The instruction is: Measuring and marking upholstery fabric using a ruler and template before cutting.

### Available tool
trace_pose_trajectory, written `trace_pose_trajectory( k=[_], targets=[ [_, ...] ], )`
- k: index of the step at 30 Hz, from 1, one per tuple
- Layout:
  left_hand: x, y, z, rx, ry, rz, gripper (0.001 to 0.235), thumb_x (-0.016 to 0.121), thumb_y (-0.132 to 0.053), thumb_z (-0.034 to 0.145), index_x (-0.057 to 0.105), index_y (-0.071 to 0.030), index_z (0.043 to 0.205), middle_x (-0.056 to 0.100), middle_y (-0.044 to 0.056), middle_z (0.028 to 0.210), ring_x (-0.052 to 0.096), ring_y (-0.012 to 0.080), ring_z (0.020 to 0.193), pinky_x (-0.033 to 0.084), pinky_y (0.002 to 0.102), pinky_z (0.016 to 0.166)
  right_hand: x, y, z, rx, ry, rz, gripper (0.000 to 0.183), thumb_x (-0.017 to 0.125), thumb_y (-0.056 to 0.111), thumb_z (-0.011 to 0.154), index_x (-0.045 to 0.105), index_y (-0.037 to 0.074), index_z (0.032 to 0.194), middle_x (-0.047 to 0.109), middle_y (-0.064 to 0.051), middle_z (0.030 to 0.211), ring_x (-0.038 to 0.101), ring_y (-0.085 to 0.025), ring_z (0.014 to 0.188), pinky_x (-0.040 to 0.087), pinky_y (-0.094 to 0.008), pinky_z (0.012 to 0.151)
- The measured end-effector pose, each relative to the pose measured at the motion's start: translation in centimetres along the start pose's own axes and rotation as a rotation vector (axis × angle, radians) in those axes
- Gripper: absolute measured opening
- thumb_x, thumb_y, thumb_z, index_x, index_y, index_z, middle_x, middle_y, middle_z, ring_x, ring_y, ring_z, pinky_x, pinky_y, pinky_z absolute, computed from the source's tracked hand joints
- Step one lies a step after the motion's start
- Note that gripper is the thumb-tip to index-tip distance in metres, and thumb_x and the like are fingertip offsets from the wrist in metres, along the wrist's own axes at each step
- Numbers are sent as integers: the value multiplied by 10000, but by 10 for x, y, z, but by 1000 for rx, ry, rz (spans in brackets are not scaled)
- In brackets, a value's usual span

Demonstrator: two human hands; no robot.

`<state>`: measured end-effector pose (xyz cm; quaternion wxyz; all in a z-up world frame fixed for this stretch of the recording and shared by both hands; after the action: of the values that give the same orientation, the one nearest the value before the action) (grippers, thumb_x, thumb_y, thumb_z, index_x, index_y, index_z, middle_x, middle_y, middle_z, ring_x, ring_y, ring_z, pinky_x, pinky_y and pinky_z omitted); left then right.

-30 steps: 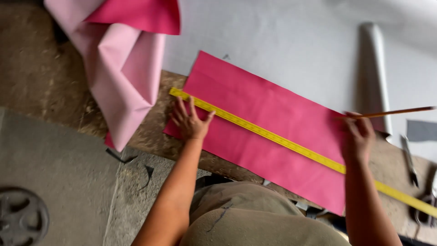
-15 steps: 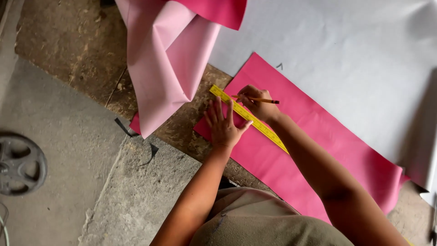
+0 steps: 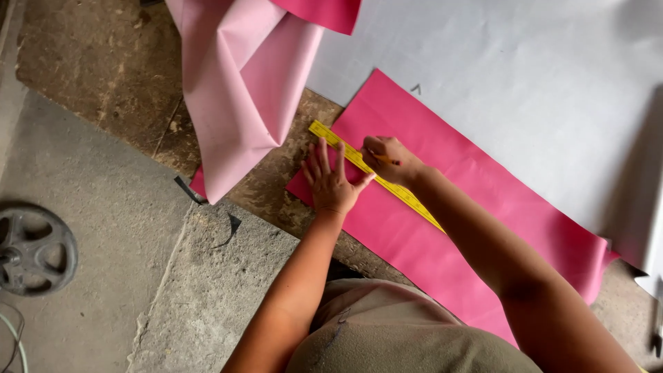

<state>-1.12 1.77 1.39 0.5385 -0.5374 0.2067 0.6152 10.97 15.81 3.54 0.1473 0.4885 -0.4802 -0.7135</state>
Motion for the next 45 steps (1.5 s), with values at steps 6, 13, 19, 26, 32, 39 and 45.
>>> trace_pose_trajectory(
  k=[6,13,19,26,32,39,45],
  targets=[
    [-3,-3,1,31,-22,-2,1050,741,-792,691,445,-222,1521,301,189,1635,305,478,1482,294,666,1094,-55,21,-142,90,-39,-43,192,611,140,1002,535,49,851,498,-187,659,598,-442,596,459,-413,503],
    [-3,-5,2,101,-44,50,1046,876,-680,658,492,-171,1487,328,224,1594,326,512,1438,316,694,1055,-112,7,-395,392,-192,-122,55,636,109,949,634,73,908,602,-178,739,653,-439,668,525,-439,567],
    [-15,-12,7,-152,373,92,1045,565,-875,797,313,-278,1616,93,125,1695,82,427,1538,107,666,1218,-143,-15,-633,843,-257,-252,38,624,125,982,661,133,982,626,-33,909,578,-160,688,457,-280,568],
    [-12,-7,2,-95,299,21,1003,625,-809,836,401,-176,1580,127,155,1678,78,417,1532,79,663,1212,-162,49,-568,1040,-662,-212,107,613,230,1093,690,158,1110,756,4,943,702,-139,879,574,-320,761],
    [-2,31,-16,123,14,59,857,788,-713,819,518,-213,1461,367,150,1553,388,404,1406,328,615,1055,-106,24,-523,364,-369,-540,271,790,121,833,691,49,1075,731,-180,974,710,-398,1000,581,-464,885],
    [-16,58,-17,30,-37,-16,775,905,-420,803,549,-127,1425,505,177,1408,538,423,1241,424,583,972,-76,23,-543,463,-563,-475,304,854,196,763,659,185,996,669,-47,999,714,-314,836,579,-392,724],
    [-17,61,-7,-38,-49,-3,933,964,-460,624,558,-168,1412,552,121,1268,599,373,1110,451,561,908,-75,40,-521,469,-603,-401,280,859,127,773,700,154,1003,712,-60,1029,731,-330,876,596,-397,740]
  ],
)
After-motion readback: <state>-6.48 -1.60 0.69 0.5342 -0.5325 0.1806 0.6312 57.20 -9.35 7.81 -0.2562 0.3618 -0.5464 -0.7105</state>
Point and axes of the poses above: each hand's wrist, its own z-axis towards the middle knuckle, its own x-axis out of the palm, y = z × x, the point moved 2 cm from there along z, towards the middle knuckle
